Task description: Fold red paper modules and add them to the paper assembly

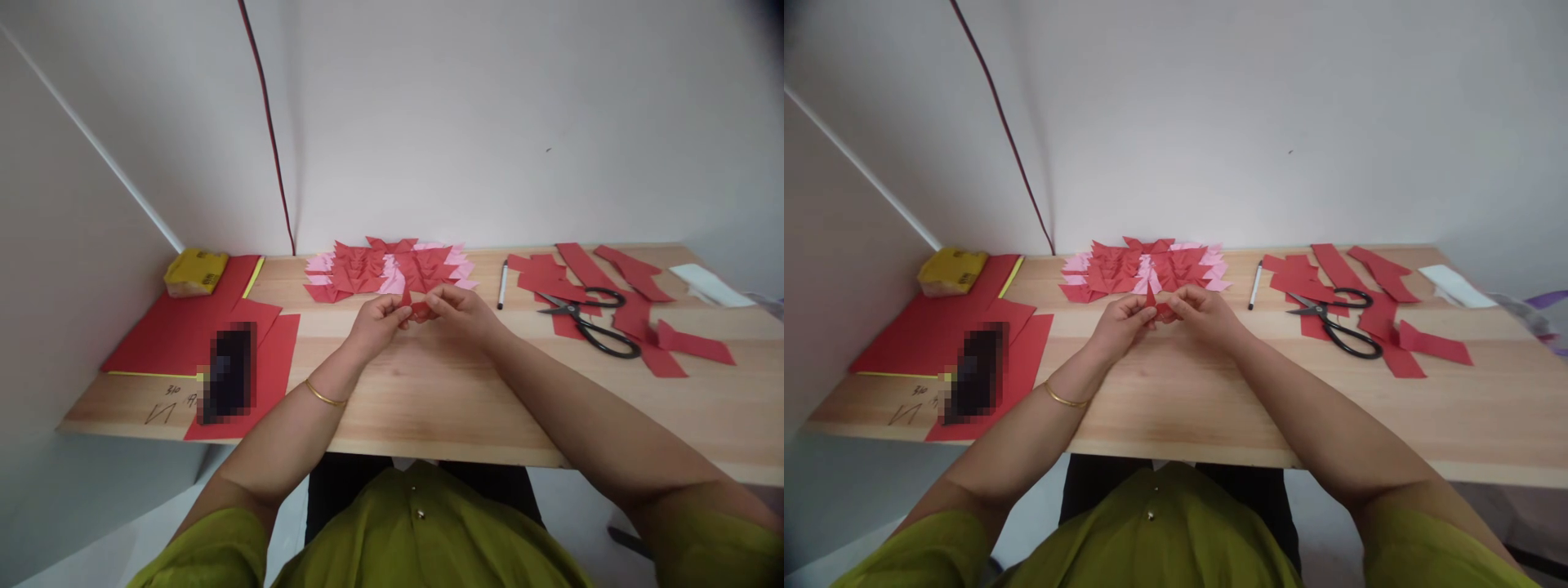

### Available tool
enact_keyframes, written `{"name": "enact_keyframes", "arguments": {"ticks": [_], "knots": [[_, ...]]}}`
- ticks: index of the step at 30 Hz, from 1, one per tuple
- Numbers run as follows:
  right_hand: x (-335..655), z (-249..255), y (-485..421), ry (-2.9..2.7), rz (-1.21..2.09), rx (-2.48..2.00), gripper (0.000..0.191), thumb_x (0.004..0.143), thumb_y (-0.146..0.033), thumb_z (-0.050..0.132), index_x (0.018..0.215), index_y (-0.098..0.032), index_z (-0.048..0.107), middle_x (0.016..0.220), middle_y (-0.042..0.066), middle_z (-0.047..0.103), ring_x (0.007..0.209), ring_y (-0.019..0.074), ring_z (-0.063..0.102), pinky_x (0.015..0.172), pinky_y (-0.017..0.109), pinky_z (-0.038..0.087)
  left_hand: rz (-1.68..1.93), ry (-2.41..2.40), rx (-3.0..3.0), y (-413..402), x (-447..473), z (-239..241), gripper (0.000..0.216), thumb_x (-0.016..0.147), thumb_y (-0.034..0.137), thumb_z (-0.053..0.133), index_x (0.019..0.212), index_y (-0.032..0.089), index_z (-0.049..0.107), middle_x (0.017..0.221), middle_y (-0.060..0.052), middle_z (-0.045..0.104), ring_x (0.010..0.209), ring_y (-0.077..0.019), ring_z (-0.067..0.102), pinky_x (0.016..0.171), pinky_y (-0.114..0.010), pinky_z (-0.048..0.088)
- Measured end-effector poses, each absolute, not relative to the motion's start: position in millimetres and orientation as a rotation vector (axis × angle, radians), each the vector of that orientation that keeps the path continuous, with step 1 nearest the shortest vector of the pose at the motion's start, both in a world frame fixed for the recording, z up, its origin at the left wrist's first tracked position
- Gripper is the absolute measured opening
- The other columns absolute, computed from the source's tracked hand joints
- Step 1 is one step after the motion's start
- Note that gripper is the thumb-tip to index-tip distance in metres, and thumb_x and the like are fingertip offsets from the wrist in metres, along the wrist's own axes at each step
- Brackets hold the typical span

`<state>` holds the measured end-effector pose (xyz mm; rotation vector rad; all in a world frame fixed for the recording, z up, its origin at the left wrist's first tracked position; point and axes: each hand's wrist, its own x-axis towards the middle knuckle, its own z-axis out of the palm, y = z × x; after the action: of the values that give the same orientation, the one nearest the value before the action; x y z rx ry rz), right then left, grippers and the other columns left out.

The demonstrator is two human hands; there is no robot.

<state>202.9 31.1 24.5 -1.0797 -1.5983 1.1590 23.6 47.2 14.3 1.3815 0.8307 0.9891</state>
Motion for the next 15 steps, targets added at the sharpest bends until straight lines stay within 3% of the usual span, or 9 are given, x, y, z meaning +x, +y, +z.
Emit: {"name": "enact_keyframes", "arguments": {"ticks": [4,12,15], "knots": [[200.9,21.1,31.0,-1.635,1.113,-1.078,0.026,0.076,-0.043,0.064,0.078,-0.017,0.062,0.077,0.004,0.069,0.072,0.0149,0.064,0.067,0.027,0.049,0.993,0.815,1.374,47.6,23.0,13.4,0.019,0.074,0.032,0.065,0.077,0.013,0.061,0.069,-0.001,0.063,0.058,-0.0078,0.053,0.059,-0.021,0.041],[204.0,27.0,29.8,-1.709,1.071,-1.082,0.037,0.088,-0.048,0.046,0.083,-0.017,0.064,0.075,0.006,0.07,0.074,0.0159,0.065,0.071,0.03,0.05,0.979,0.826,1.33,48.3,22.7,13.6,0.021,0.072,0.032,0.067,0.078,0.013,0.06,0.068,0.0,0.063,0.059,-0.008,0.055,0.061,-0.022,0.043],[202.9,25.7,30.1,-1.627,1.091,-1.083,0.035,0.086,-0.049,0.049,0.086,-0.017,0.063,0.074,0.006,0.069,0.073,0.0156,0.065,0.07,0.029,0.05,0.993,0.834,1.296,47.8,23.3,14.6,0.021,0.071,0.032,0.067,0.078,0.013,0.061,0.067,0.0,0.062,0.059,-0.0082,0.055,0.062,-0.023,0.044]]}}
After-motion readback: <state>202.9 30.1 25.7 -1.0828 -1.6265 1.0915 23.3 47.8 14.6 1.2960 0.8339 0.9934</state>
